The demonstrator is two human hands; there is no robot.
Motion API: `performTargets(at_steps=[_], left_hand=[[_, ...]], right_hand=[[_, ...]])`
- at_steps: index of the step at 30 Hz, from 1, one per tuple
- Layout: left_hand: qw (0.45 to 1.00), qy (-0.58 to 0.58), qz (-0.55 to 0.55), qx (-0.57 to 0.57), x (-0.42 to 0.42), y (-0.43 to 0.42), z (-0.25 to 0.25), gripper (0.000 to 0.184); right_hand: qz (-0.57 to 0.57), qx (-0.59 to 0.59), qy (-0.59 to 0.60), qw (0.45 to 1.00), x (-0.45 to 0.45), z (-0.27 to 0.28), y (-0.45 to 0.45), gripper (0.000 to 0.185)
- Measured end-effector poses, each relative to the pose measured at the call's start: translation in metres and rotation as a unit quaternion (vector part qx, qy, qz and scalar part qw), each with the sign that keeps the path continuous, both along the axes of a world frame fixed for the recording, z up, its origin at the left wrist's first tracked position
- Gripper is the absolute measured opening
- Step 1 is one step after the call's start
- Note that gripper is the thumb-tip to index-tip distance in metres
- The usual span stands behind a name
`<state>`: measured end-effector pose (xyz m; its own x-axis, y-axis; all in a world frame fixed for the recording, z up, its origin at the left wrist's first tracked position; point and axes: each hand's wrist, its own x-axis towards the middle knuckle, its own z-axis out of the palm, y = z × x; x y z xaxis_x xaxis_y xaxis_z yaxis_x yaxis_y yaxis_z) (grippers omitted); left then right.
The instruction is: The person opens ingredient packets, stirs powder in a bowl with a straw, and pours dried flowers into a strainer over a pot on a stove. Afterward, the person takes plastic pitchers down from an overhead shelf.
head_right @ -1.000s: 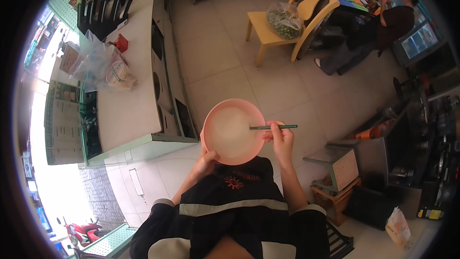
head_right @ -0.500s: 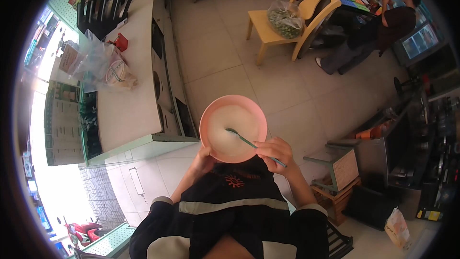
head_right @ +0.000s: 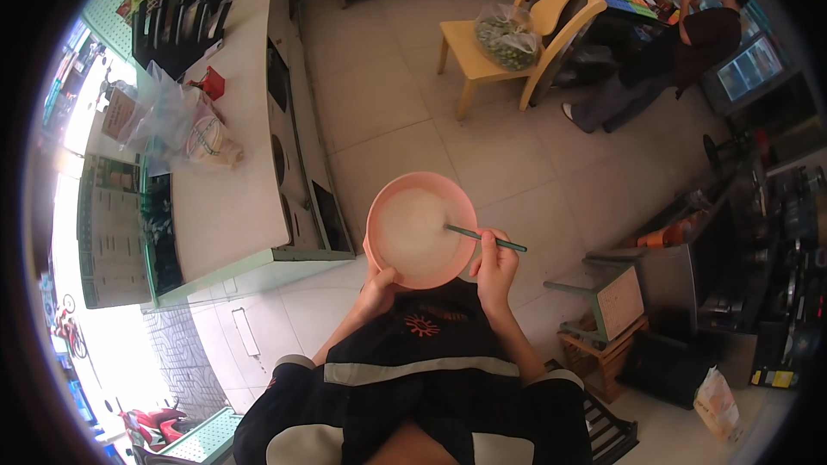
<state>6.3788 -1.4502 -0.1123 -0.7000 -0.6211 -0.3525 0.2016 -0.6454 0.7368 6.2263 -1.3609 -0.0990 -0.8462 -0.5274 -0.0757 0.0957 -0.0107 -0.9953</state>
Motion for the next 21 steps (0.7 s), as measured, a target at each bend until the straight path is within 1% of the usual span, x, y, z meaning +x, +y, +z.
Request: performTargets(at_steps=[1, 3, 4, 6, 7, 8, 9, 10, 11, 12, 13, 15, 19, 20, 21], left_hand=[[1.000, -0.003, -0.010, 0.015, 0.000, -0.001, -0.002, 0.082], [1.000, 0.002, -0.014, 0.010, -0.001, -0.002, 0.000, 0.082], [1.000, 0.006, -0.016, 0.006, -0.001, -0.002, 0.001, 0.082], [1.000, 0.006, -0.020, 0.015, -0.001, -0.004, 0.000, 0.081], [0.999, 0.006, -0.024, 0.023, 0.000, -0.005, -0.001, 0.080], [0.999, 0.007, -0.025, 0.023, 0.000, -0.006, -0.004, 0.080], [0.998, 0.028, -0.036, 0.041, 0.001, -0.008, -0.008, 0.081], [0.996, 0.048, -0.048, 0.059, 0.001, -0.009, -0.010, 0.083], [0.996, 0.049, -0.047, 0.060, 0.000, -0.009, -0.010, 0.083], [0.997, 0.033, -0.037, 0.058, 0.000, -0.009, -0.005, 0.078], [0.998, 0.017, -0.026, 0.057, -0.001, -0.010, -0.003, 0.075], [0.998, 0.020, -0.023, 0.060, -0.001, -0.010, -0.008, 0.074], [0.997, 0.027, -0.015, 0.068, -0.004, -0.011, -0.009, 0.075], [0.997, 0.027, -0.016, 0.069, -0.005, -0.010, -0.011, 0.075], [0.998, 0.029, -0.013, 0.053, -0.007, -0.010, -0.014, 0.077]], right_hand=[[-0.003, 0.000, 0.000, 1.000, -0.001, -0.003, -0.002, 0.020], [0.036, -0.059, -0.105, 0.992, -0.005, -0.005, -0.006, 0.022], [0.035, -0.059, -0.105, 0.992, -0.005, -0.002, -0.006, 0.022], [0.084, -0.029, -0.035, 0.995, -0.003, 0.008, -0.007, 0.020], [0.084, -0.029, -0.034, 0.995, -0.003, 0.003, -0.007, 0.020], [0.100, -0.030, 0.100, 0.989, -0.004, -0.005, -0.007, 0.017], [0.114, -0.031, 0.234, 0.965, -0.005, -0.008, -0.007, 0.015], [0.114, -0.030, 0.235, 0.965, -0.006, -0.008, -0.007, 0.015], [0.132, -0.051, 0.307, 0.941, -0.006, -0.004, -0.007, 0.011], [0.149, -0.071, 0.377, 0.911, -0.006, 0.000, -0.008, 0.007], [0.150, -0.071, 0.377, 0.911, -0.007, 0.007, -0.007, 0.007], [0.233, -0.079, 0.468, 0.849, -0.011, 0.026, -0.003, 0.006], [0.209, -0.097, 0.489, 0.841, -0.009, 0.069, 0.005, 0.006], [0.156, 0.003, 0.461, 0.874, -0.005, 0.086, 0.011, 0.005], [0.099, 0.104, 0.425, 0.894, -0.002, 0.094, 0.014, 0.005]])
